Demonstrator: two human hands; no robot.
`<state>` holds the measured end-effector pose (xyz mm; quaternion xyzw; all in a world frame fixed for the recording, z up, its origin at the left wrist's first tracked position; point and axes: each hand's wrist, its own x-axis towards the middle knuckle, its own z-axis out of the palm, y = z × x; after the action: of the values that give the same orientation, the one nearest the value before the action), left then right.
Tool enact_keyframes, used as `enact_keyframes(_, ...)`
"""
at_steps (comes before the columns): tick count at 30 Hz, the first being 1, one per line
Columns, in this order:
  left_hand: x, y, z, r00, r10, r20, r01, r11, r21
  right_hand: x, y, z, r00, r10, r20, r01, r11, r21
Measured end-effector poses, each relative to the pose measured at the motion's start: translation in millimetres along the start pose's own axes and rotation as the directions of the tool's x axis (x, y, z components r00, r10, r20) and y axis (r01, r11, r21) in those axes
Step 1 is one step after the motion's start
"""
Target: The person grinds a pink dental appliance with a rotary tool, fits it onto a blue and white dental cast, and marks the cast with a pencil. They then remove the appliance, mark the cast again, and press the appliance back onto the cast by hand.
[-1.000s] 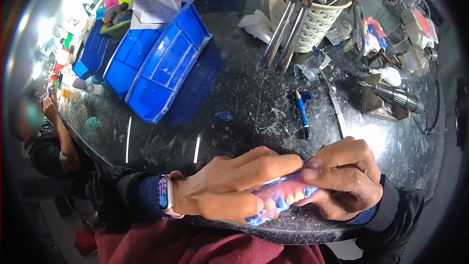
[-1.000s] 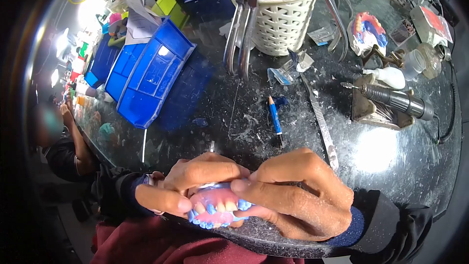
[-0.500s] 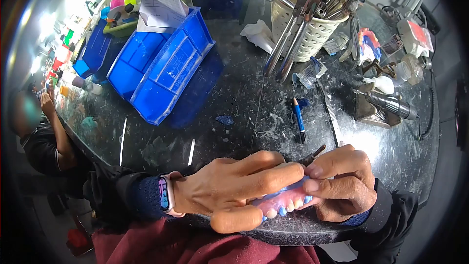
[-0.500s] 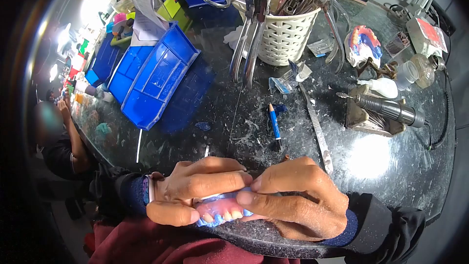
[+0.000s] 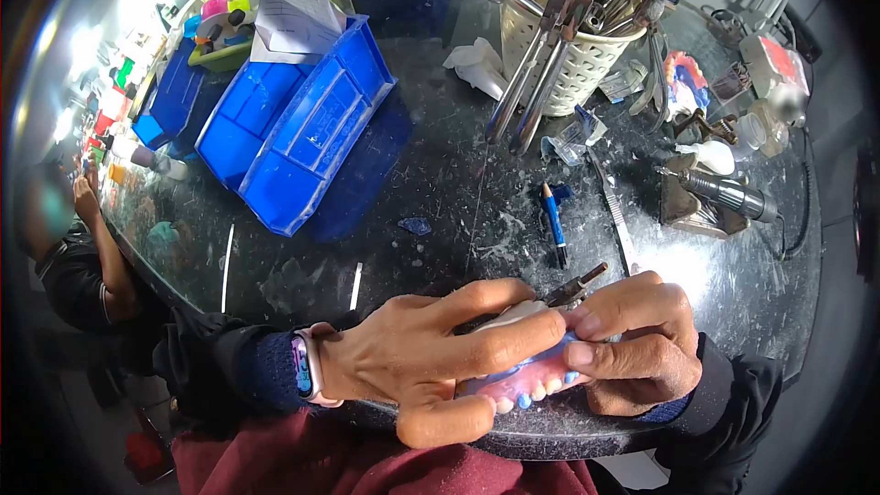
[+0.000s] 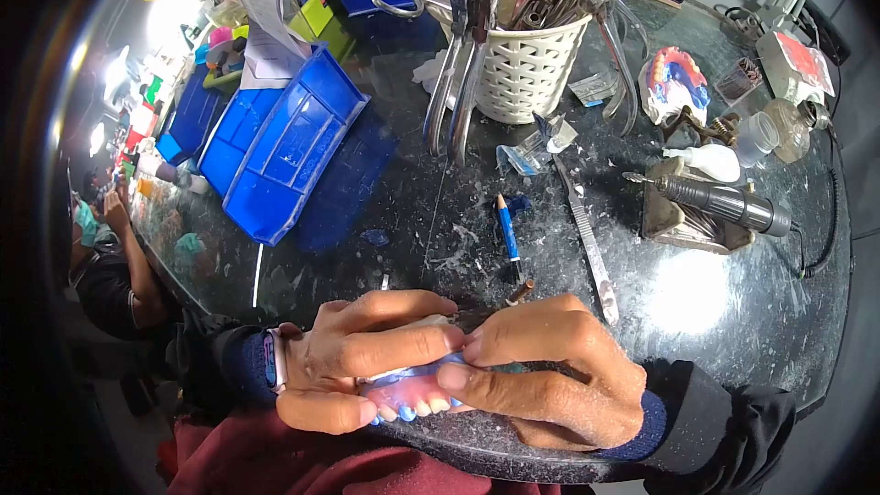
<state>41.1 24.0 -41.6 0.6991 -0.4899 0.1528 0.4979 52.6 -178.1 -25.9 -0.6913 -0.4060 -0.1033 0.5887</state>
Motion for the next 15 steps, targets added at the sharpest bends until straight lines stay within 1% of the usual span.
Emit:
enact_keyframes(5, 0.4, -1.8, 0.8, 0.999, 0.03, -0.023, -0.03, 0.999, 0.024, 1.6, 0.3, -1.0, 1.0, -0.021, 0.007, 0.021, 1.0, -0.001)
enact_keyframes(9, 0.8, 0.1, 2.3, 0.999, 0.014, -0.038, -0.013, 0.999, 0.049, 1.1, -0.9, -1.4, 1.0, -0.001, 0.014, 0.001, 1.0, 0.008)
enact_keyframes(12, 0.5, -2.1, 5.2, 0.997, 0.044, -0.067, -0.04, 0.997, 0.062, 0.9, 0.4, -0.6, 1.0, -0.016, 0.008, 0.016, 1.0, 0.017)
enact_keyframes(15, -0.9, -0.8, 3.1, 0.998, 0.021, -0.053, -0.017, 0.997, 0.069, 0.7, 1.3, -1.0, 0.999, -0.035, 0.01, 0.035, 0.999, 0.032)
